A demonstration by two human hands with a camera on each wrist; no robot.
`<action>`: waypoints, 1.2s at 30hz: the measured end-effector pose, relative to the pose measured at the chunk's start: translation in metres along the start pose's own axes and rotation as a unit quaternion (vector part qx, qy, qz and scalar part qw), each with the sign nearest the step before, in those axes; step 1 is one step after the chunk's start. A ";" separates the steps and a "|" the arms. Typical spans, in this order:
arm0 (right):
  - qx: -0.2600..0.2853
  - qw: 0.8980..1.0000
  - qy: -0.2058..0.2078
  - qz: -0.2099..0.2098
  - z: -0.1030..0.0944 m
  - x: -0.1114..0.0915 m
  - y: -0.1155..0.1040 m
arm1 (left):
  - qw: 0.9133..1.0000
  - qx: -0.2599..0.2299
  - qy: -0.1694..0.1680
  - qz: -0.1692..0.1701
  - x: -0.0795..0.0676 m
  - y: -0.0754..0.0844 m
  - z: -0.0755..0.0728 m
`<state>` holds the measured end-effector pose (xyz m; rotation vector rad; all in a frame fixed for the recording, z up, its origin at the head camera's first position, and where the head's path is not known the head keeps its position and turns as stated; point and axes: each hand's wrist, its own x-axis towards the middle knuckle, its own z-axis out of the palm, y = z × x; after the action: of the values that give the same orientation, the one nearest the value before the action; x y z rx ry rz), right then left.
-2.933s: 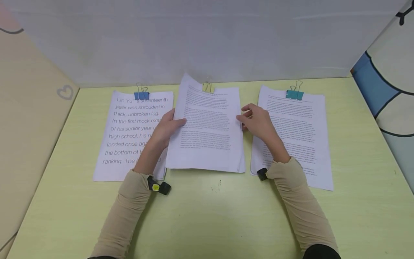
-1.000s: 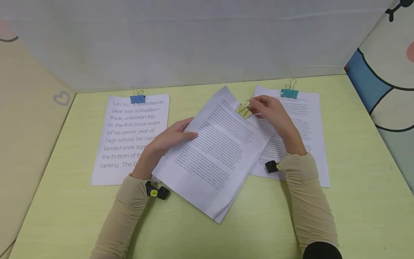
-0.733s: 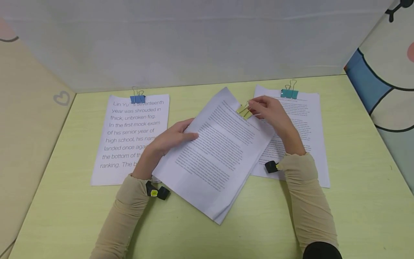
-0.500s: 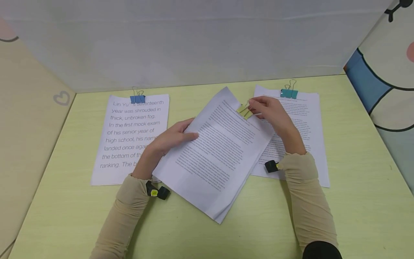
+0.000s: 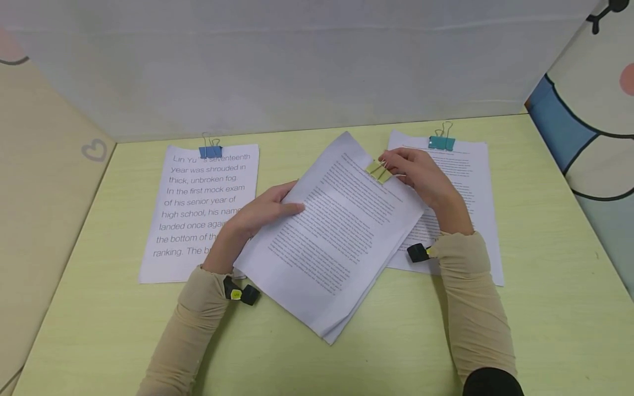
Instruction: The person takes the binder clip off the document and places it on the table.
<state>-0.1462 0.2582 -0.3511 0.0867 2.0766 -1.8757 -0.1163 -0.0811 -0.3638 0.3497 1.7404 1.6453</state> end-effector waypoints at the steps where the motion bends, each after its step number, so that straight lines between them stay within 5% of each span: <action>1: -0.002 1.000 -0.001 0.001 0.000 0.000 0.000 | 1.000 -0.002 -0.001 0.000 0.000 0.000 0.000; 14: -0.048 0.999 0.018 0.014 0.006 0.001 0.001 | 1.000 -0.003 -0.004 -0.007 -0.001 -0.002 0.000; 21: -0.050 0.994 0.096 -0.023 0.011 0.001 -0.002 | 1.000 0.001 -0.001 -0.008 -0.001 -0.001 0.001; 30: 0.096 0.979 0.170 -0.065 0.009 0.000 -0.003 | 1.000 -0.001 -0.007 -0.008 0.000 -0.001 0.001; 36: 0.086 0.972 0.203 -0.085 0.008 -0.002 -0.003 | 1.000 0.005 0.002 -0.008 -0.002 0.000 0.000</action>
<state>-0.1438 0.2502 -0.3485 0.3767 2.2284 -2.3014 -0.1150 -0.0822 -0.3631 0.3352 1.7510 1.6275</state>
